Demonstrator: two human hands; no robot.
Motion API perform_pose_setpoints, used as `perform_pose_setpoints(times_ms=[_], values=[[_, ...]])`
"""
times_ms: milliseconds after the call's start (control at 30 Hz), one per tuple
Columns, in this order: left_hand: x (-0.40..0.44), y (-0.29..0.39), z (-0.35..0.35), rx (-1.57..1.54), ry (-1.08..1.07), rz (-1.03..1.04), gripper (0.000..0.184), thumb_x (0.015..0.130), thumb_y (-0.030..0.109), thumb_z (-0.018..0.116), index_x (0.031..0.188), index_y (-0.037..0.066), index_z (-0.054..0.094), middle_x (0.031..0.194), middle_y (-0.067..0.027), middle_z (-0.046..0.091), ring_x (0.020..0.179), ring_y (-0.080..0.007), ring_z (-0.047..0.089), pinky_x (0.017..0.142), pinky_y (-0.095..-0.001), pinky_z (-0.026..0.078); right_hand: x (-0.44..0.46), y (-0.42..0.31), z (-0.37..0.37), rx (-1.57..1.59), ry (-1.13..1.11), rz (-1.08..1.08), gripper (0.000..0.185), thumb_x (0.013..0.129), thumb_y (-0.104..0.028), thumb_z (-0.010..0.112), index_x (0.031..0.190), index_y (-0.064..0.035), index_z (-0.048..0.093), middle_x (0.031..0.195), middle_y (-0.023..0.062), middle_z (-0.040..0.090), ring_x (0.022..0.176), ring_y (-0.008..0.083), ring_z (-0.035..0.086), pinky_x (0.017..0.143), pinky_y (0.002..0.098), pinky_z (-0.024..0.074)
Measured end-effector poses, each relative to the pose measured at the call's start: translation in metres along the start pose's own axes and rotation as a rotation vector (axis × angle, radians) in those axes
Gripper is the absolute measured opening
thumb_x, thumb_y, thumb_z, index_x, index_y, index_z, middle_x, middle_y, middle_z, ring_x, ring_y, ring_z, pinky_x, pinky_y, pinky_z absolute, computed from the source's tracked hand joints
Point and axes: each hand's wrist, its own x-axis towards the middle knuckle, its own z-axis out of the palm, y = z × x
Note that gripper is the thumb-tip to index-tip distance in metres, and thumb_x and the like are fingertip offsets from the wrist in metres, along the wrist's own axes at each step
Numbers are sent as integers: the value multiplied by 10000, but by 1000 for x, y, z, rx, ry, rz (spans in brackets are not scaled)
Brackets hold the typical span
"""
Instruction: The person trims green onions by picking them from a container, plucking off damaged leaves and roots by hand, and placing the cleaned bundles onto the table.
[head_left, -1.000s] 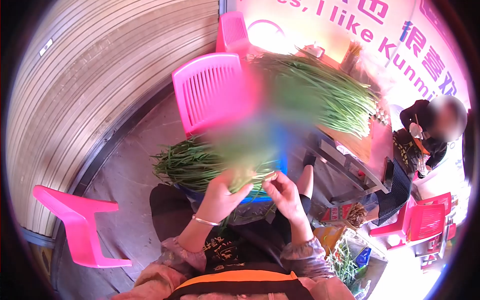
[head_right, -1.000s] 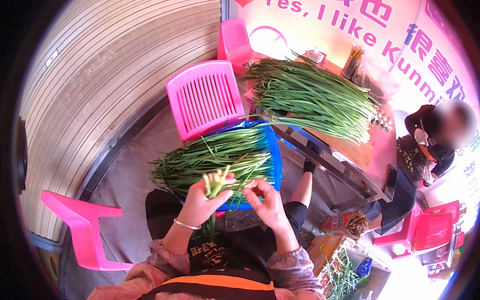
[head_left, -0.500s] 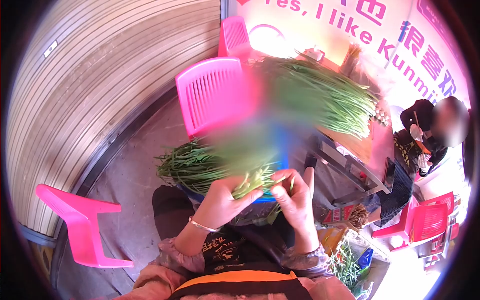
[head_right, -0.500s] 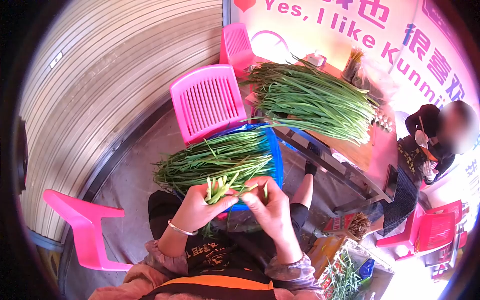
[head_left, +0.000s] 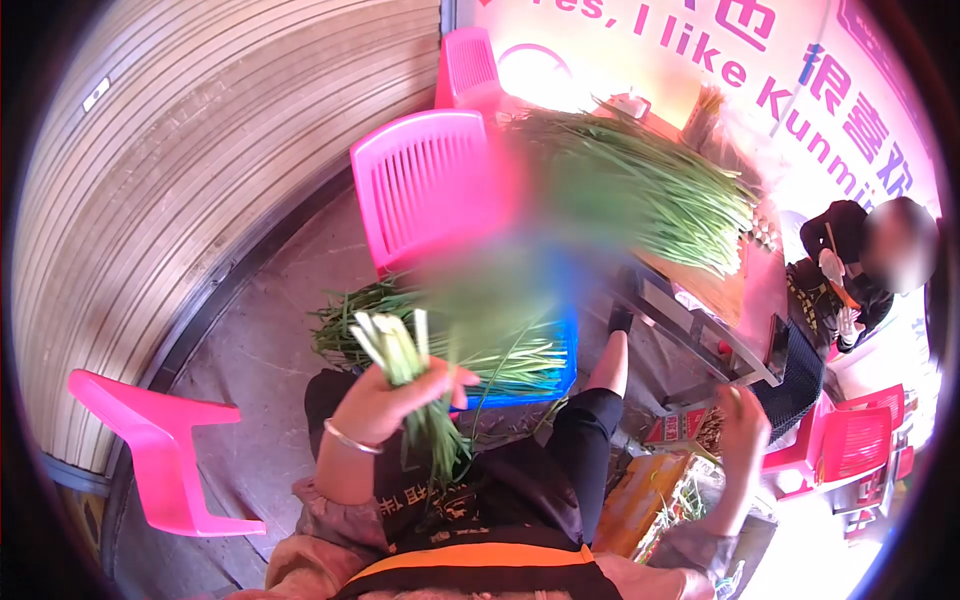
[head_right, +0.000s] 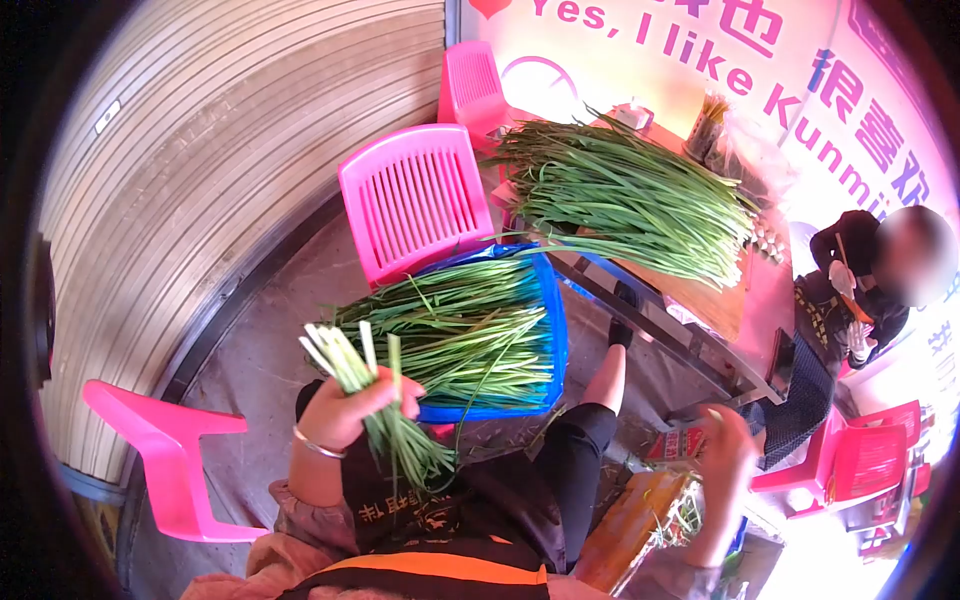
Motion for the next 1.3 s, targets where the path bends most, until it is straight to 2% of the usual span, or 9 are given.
perform_pose_setpoints(times_ms=[67, 233, 467, 667, 767, 800, 867, 1100, 1300], values=[[-5, -3, -14, -45, 152, 26, 302, 917, 239, 510, 995, -41, 592, 777, -81, 586, 724, -203, 586, 745, -368, 500, -17, 86, -29, -206, -132, 306, 253, 807, -131, 619, 1050, -60, 624, 1007, 141, 632, 936, 286, 607, 795, 384, 466], [6, -14, -24, -99, 307, 50, 296, 901, 232, 554, 1020, -35, 604, 692, -18, 522, 622, -118, 513, 608, -267, 435, -66, 156, -16, -697, -393, 317, 398, 788, -170, 643, 1159, -45, 568, 1131, 169, 584, 1074, 319, 537, 908, 401, 421], [8, -5, -5, 59, 338, 15, 233, 867, 168, 616, 1009, -17, 629, 653, 21, 499, 578, -66, 465, 533, -211, 377, 23, -25, 192, 597, -544, 61, 254, 868, -181, 543, 1066, -46, 626, 853, 96, 663, 749, 166, 638, 667, 287, 497], [0, 1, 0, 145, 387, -19, 206, 852, 159, 606, 956, -18, 633, 626, 0, 518, 558, -90, 476, 540, -228, 376, 65, -64, 367, 1277, -661, 533, 307, 840, -114, 582, 1115, 12, 531, 835, 76, 619, 656, 138, 611, 534, 236, 494], [4, -2, 1, 153, 389, -36, 206, 857, 155, 600, 966, -17, 635, 628, 11, 513, 567, -82, 475, 548, -225, 376, 48, -84, 346, 1355, -667, 620, 304, 827, -116, 615, 1091, 12, 533, 772, 54, 595, 568, 126, 558, 466, 221, 442], [5, -4, 2, 147, 392, -46, 207, 859, 154, 599, 968, -18, 635, 629, 12, 512, 568, -80, 475, 547, -225, 376, 39, -76, 350, 1349, -719, 335, 311, 829, -140, 633, 1101, -25, 536, 804, 36, 579, 575, 120, 526, 487, 225, 424], [9, -10, 5, 160, 353, -45, 201, 867, 153, 592, 975, -10, 638, 642, 15, 513, 575, -74, 475, 549, -220, 377, 30, -97, 316, 1532, -807, 647, 283, 836, -198, 643, 1081, -91, 550, 909, 15, 581, 698, 116, 544, 565, 235, 442], [14, -18, 16, 201, 265, -17, 207, 882, 183, 589, 971, 6, 649, 684, 14, 534, 595, -71, 501, 549, -210, 385, 29, -110, 313, 1576, -698, 774, 244, 883, -321, 581, 1057, -152, 566, 1008, -30, 587, 823, 118, 529, 661, 260, 446], [13, -18, 19, 225, 305, -8, 193, 870, 145, 609, 987, -3, 647, 725, 10, 575, 625, -61, 511, 568, -217, 423, 8, -131, 269, 1457, -543, 231, 110, 884, -214, 587, 954, -130, 570, 903, -37, 597, 705, 71, 515, 608, 209, 404]])
